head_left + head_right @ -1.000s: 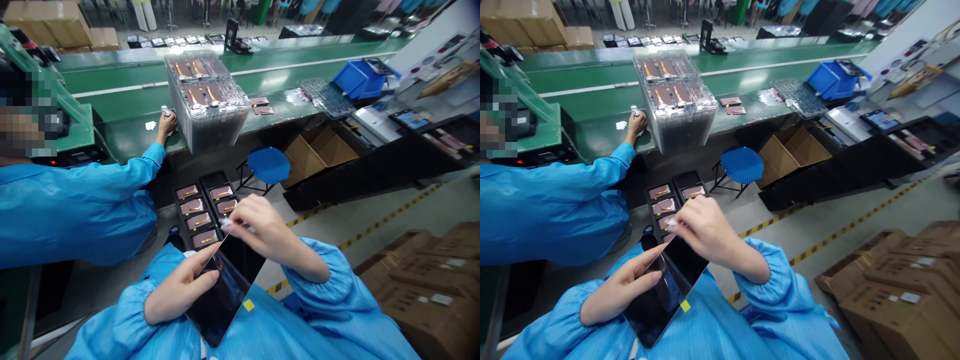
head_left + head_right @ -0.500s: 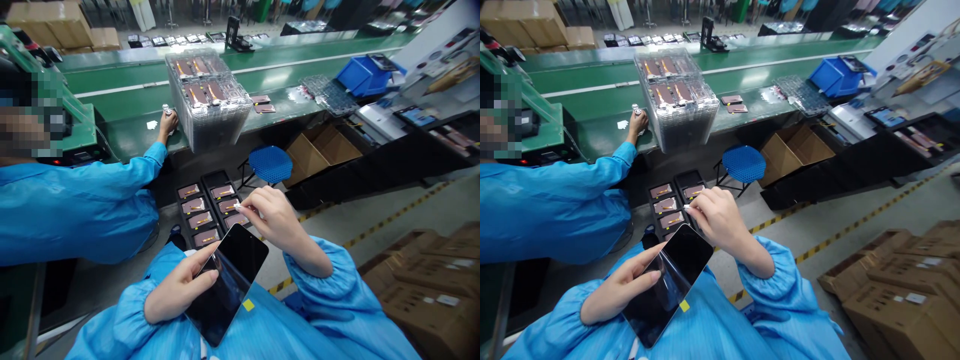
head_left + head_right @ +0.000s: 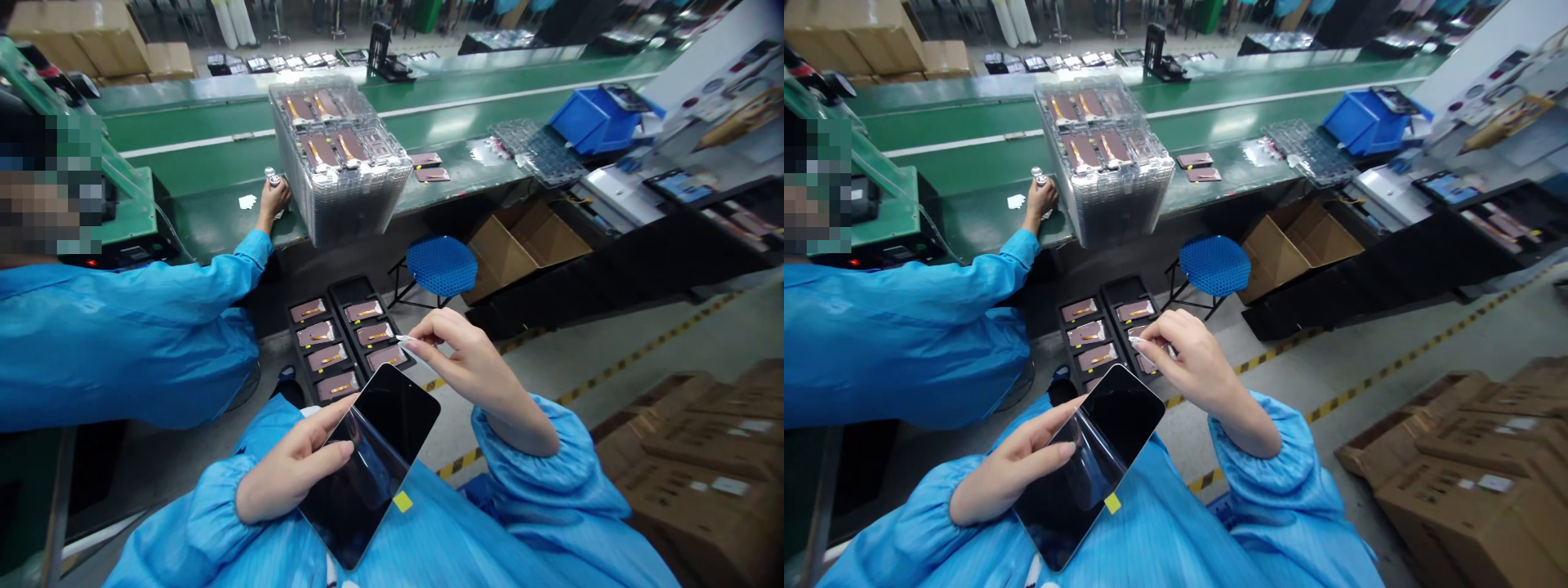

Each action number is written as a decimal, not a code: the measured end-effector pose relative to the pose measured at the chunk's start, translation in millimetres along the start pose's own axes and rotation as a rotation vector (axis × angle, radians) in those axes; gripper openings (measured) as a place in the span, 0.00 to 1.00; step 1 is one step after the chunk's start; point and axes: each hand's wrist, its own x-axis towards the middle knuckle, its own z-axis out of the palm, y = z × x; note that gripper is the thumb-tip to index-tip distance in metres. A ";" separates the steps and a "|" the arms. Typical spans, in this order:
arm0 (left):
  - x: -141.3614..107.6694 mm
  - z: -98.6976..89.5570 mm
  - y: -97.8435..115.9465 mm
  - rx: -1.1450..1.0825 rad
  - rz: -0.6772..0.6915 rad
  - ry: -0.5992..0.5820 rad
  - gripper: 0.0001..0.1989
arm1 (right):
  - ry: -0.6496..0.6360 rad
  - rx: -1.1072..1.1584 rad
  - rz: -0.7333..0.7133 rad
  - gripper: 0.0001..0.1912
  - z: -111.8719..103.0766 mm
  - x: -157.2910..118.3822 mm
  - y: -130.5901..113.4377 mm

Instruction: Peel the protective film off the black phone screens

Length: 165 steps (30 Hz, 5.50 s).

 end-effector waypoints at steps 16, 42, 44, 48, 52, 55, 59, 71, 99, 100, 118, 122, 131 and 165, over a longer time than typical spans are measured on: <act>4.9 -0.1 -1.5 0.174 0.021 0.006 0.29 | -0.249 0.053 -0.204 0.04 1.8 -5.1 -26.8; 0.1 -6.9 -2.1 0.128 0.038 -0.047 0.28 | -0.103 -0.123 -0.187 0.06 2.2 5.7 -33.4; -0.3 -7.6 -2.5 0.157 0.052 -0.034 0.28 | -0.218 -0.094 -0.246 0.07 4.1 3.9 -38.1; -1.4 -6.4 -2.6 0.188 0.054 -0.010 0.27 | -0.316 -0.122 -0.325 0.08 13.0 2.2 -44.7; -2.3 -2.9 -0.4 0.164 0.081 -0.035 0.26 | -0.189 -0.220 -0.292 0.10 15.3 3.4 -45.1; -2.5 -1.5 0.8 0.143 0.100 -0.058 0.26 | -0.152 -0.269 -0.267 0.10 11.7 2.9 -43.8; -2.4 -2.1 0.5 0.138 0.108 -0.059 0.26 | -0.154 -0.251 -0.257 0.09 8.0 2.4 -39.7; 0.5 -2.9 -4.4 0.084 0.086 -0.024 0.26 | -0.348 -0.149 -0.354 0.11 7.7 -5.0 -45.9; 4.3 -1.1 -1.4 0.069 0.039 -0.022 0.26 | -0.319 -0.196 -0.313 0.12 9.7 -7.0 -45.8; 4.4 -1.5 -1.8 0.081 0.032 -0.020 0.26 | -0.334 -0.183 -0.331 0.12 12.7 -6.6 -46.9; -7.4 2.9 5.8 0.158 0.073 0.041 0.26 | 0.011 0.054 0.081 0.09 8.0 -13.0 -19.8; -8.2 2.2 1.7 0.067 0.053 0.067 0.25 | 0.060 0.149 0.169 0.09 6.6 -18.6 -16.2; 0.9 6.3 -5.7 -0.316 0.174 0.375 0.27 | 0.121 0.276 0.282 0.09 16.4 -32.4 -6.3; 11.9 12.0 -17.8 -0.392 0.269 0.399 0.27 | -0.102 0.536 0.276 0.09 60.2 -35.9 -12.9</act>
